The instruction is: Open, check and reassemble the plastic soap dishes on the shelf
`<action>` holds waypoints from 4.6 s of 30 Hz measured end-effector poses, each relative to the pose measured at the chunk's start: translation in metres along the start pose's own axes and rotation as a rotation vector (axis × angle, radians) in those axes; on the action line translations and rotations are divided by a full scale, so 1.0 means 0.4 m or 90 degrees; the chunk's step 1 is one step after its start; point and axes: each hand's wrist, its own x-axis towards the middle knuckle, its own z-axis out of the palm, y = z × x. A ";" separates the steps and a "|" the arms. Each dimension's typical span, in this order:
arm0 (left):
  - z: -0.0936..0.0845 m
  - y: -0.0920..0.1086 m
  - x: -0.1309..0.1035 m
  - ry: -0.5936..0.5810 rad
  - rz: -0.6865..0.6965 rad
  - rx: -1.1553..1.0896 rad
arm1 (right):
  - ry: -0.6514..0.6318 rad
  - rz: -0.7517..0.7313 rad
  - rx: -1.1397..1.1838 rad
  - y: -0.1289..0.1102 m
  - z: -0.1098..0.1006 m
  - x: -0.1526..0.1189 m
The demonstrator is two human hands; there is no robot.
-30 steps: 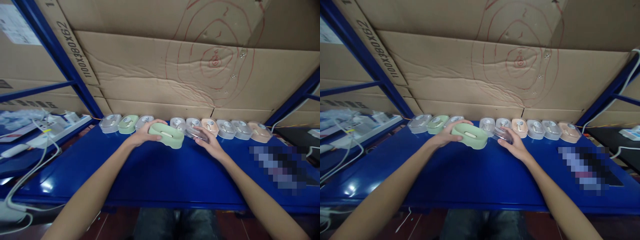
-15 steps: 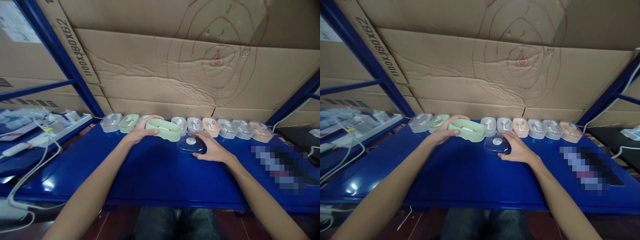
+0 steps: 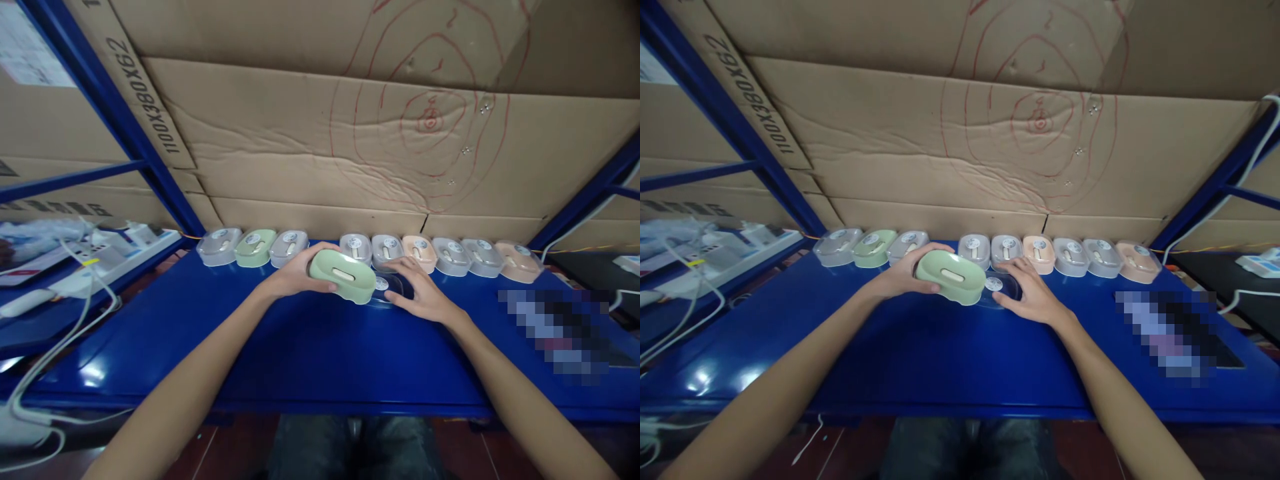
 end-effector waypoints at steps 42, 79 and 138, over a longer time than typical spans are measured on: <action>-0.037 0.036 -0.017 -0.043 0.005 0.224 | 0.323 0.166 0.283 -0.043 0.047 0.014; -0.099 0.027 -0.053 -0.149 -0.260 0.569 | -0.047 -0.180 -0.020 -0.127 0.083 -0.003; 0.068 0.058 -0.022 -0.126 -0.147 -0.249 | 0.157 -0.128 0.013 -0.101 0.110 -0.003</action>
